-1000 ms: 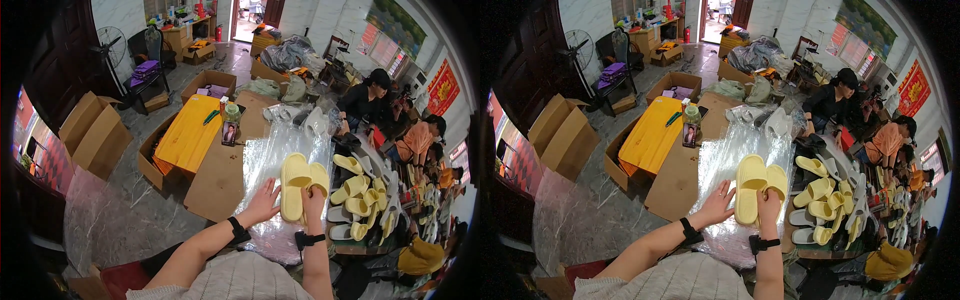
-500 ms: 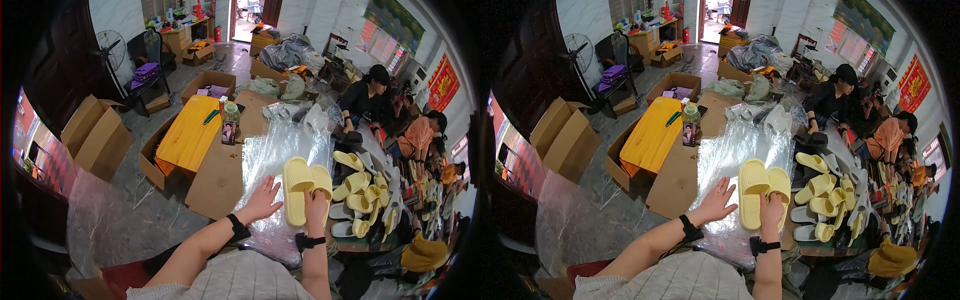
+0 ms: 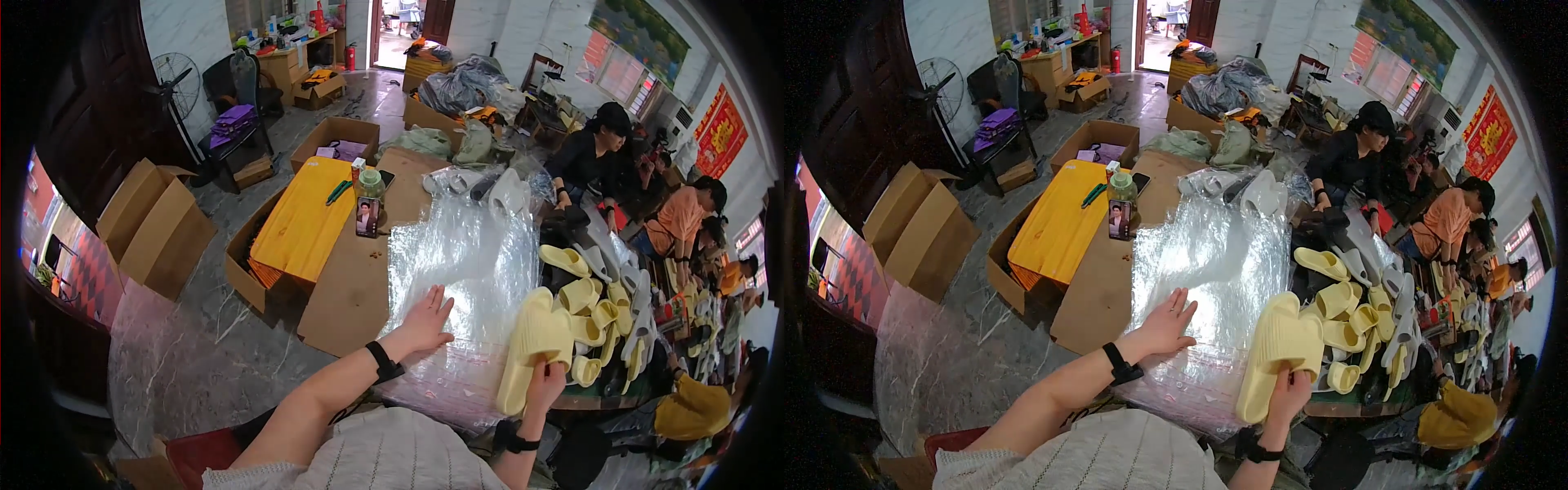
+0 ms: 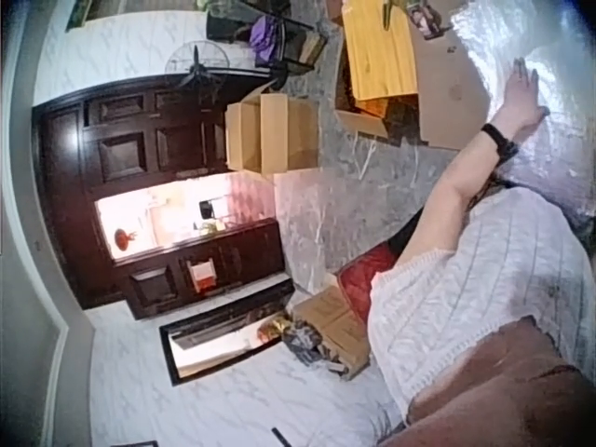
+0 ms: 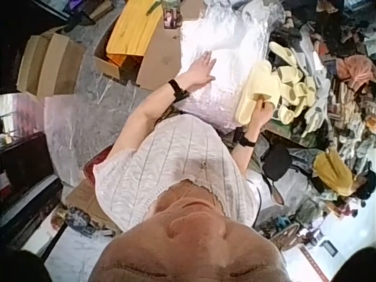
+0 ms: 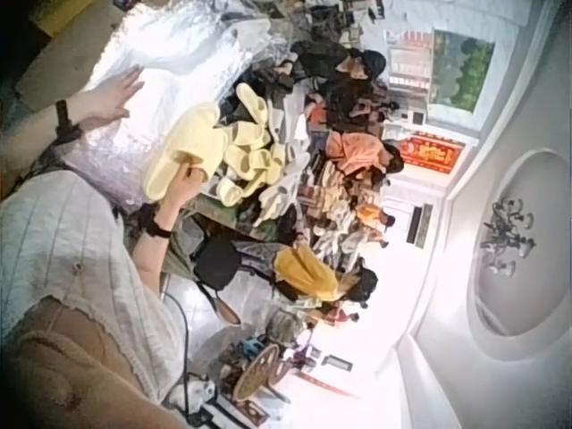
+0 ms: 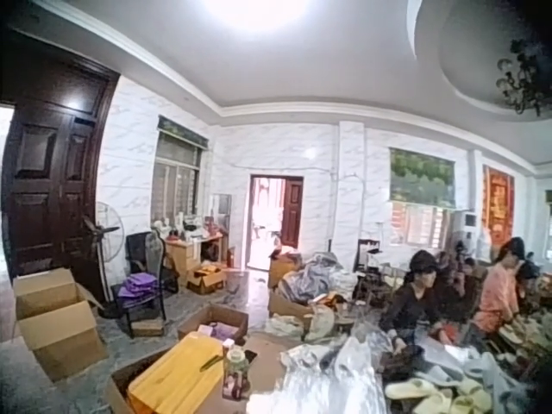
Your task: Sorting and organizing manufactured slippers and plastic bags at a factory workstation.
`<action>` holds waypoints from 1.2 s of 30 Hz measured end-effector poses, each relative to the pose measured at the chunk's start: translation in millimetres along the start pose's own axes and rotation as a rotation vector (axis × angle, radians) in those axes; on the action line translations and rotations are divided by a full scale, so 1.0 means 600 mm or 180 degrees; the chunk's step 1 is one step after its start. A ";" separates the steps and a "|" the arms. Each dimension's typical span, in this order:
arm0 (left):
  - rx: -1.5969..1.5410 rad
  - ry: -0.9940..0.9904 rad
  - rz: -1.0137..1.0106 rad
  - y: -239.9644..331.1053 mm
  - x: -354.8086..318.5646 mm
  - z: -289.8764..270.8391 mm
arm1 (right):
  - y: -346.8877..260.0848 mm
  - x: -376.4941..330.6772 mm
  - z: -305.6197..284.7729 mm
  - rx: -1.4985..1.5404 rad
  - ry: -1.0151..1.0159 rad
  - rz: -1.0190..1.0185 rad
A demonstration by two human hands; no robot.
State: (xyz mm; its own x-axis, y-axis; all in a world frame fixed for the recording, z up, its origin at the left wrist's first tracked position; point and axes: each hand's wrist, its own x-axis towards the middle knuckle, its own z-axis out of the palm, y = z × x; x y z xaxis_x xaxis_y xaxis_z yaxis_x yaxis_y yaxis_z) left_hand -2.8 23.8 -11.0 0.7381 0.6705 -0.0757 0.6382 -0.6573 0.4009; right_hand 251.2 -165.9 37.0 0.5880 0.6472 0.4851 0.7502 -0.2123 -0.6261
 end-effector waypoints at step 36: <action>0.0162 0.0445 0.0658 0.047 -0.012 -0.003 | -0.079 -0.080 -0.051 0.0565 -0.0499 -0.0044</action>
State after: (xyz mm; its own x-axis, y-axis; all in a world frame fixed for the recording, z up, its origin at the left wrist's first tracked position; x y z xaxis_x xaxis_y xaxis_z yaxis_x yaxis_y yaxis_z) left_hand 9.5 1.3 2.7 0.8188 0.5588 0.1315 0.4898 -0.7995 0.3478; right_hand 196.6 -209.4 61.8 0.5137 0.7578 0.4023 0.6847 -0.0795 -0.7245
